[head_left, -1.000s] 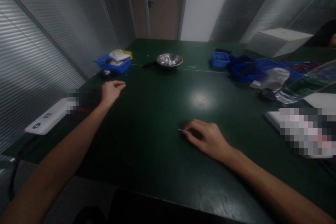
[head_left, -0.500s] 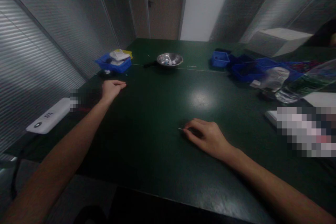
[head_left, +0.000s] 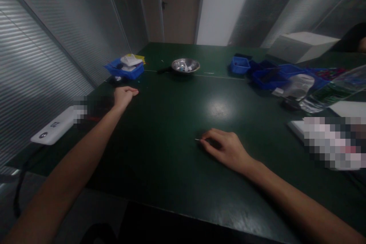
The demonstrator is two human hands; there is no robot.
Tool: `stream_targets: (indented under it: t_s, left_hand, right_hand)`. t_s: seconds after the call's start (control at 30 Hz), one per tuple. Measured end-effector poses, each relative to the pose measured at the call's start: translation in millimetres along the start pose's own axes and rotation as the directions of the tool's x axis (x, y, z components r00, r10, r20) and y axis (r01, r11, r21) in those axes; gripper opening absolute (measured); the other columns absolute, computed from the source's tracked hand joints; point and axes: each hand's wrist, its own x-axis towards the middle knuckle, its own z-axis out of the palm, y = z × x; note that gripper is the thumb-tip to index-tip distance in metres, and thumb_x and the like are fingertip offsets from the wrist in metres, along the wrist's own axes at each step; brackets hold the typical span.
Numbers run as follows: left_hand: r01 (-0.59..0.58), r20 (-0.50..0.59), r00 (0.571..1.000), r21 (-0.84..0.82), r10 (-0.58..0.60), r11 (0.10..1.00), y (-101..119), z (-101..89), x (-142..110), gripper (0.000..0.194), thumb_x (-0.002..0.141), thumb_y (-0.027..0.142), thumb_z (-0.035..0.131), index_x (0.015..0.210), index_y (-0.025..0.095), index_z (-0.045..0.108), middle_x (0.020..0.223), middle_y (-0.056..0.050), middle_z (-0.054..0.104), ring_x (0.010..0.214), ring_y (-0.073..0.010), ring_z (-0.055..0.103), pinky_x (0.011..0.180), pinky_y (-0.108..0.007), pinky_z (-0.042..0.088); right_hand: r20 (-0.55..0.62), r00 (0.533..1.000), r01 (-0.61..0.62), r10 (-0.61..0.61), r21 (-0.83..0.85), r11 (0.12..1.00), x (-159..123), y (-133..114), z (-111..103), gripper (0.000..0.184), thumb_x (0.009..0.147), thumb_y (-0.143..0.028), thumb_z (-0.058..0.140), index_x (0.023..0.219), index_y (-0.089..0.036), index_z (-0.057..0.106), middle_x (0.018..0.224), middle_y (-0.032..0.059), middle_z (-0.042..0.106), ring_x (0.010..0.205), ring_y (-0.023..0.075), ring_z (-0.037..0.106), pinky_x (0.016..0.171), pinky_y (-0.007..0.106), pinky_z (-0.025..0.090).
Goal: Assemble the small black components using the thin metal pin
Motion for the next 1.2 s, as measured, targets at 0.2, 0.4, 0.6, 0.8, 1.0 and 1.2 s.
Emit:
stream_targets:
  t_s: [0.2, 0.4, 0.6, 0.8, 1.0, 1.2]
  left_hand:
    - [-0.009, 0.004, 1.000, 0.019, 0.009, 1.000, 2, -0.8, -1, 0.020, 0.068, 0.023, 0.075, 0.087, 0.017, 0.080, 0.087, -0.006, 0.077, 0.085, -0.0235, 0.069, 0.086, -0.034, 0.052]
    - [-0.345, 0.054, 0.937, 0.285, 0.344, 0.894, -2, -3.2, -12, 0.018, 0.086, 0.027, 0.066, 0.092, 0.016, 0.078, 0.098, -0.010, 0.073, 0.087, -0.0238, 0.066, 0.088, -0.036, 0.050]
    - [-0.537, 0.217, 0.838, 0.491, 0.501, 0.686, 7, -6.7, -27, 0.028, 0.098, 0.026, 0.051, 0.103, 0.014, 0.076, 0.106, -0.014, 0.067, 0.101, -0.0294, 0.061, 0.094, -0.041, 0.046]
    - [-0.562, 0.291, 0.818, 0.590, 0.496, 0.580, 12, -9.4, -32, 0.032, 0.100, 0.027, 0.046, 0.106, 0.014, 0.075, 0.105, -0.015, 0.067, 0.100, -0.0301, 0.061, 0.092, -0.042, 0.047]
    - [-0.553, 0.258, 0.829, 0.512, 0.496, 0.657, 7, -13.8, -24, 0.020, 0.095, 0.026, 0.054, 0.096, 0.016, 0.072, 0.102, -0.011, 0.068, 0.097, -0.0270, 0.063, 0.092, -0.039, 0.048]
    - [-0.524, 0.234, 0.851, 0.436, 0.470, 0.732, 7, -15.4, -22, 0.013, 0.092, 0.025, 0.059, 0.093, 0.018, 0.069, 0.105, -0.012, 0.068, 0.103, -0.0287, 0.062, 0.097, -0.040, 0.045]
  right_hand:
    - [0.008, 1.000, 0.002, -0.002, 0.005, 1.000, 1, 1, 0, 0.021, 0.104, -0.037, 0.054, 0.103, -0.023, 0.069, 0.094, 0.0015, 0.070, 0.069, 0.0128, 0.065, 0.063, 0.028, 0.047]
    - [0.009, 1.000, 0.007, -0.007, -0.004, 1.000, 2, 0, 0, 0.021, 0.104, -0.036, 0.053, 0.103, -0.022, 0.069, 0.093, 0.0019, 0.070, 0.067, 0.0128, 0.064, 0.062, 0.027, 0.046]
    - [0.016, 1.000, 0.000, 0.000, 0.001, 1.000, 0, 0, 0, 0.022, 0.104, -0.037, 0.053, 0.104, -0.022, 0.069, 0.094, 0.0021, 0.070, 0.067, 0.0129, 0.064, 0.063, 0.027, 0.046]
    - [0.021, 1.000, 0.000, 0.000, 0.007, 1.000, 1, -1, -1, 0.021, 0.104, -0.037, 0.053, 0.104, -0.023, 0.069, 0.094, 0.0015, 0.070, 0.069, 0.0130, 0.065, 0.063, 0.027, 0.046]
    - [0.021, 1.000, 0.000, 0.000, 0.013, 1.000, 1, 0, 0, 0.023, 0.104, -0.038, 0.053, 0.104, -0.023, 0.070, 0.096, 0.0022, 0.071, 0.069, 0.0131, 0.065, 0.063, 0.027, 0.047]
    - [0.019, 1.000, -0.003, 0.002, 0.010, 1.000, 1, -2, -2, 0.023, 0.104, -0.037, 0.052, 0.103, -0.022, 0.070, 0.094, 0.0029, 0.072, 0.066, 0.0130, 0.064, 0.062, 0.028, 0.047]
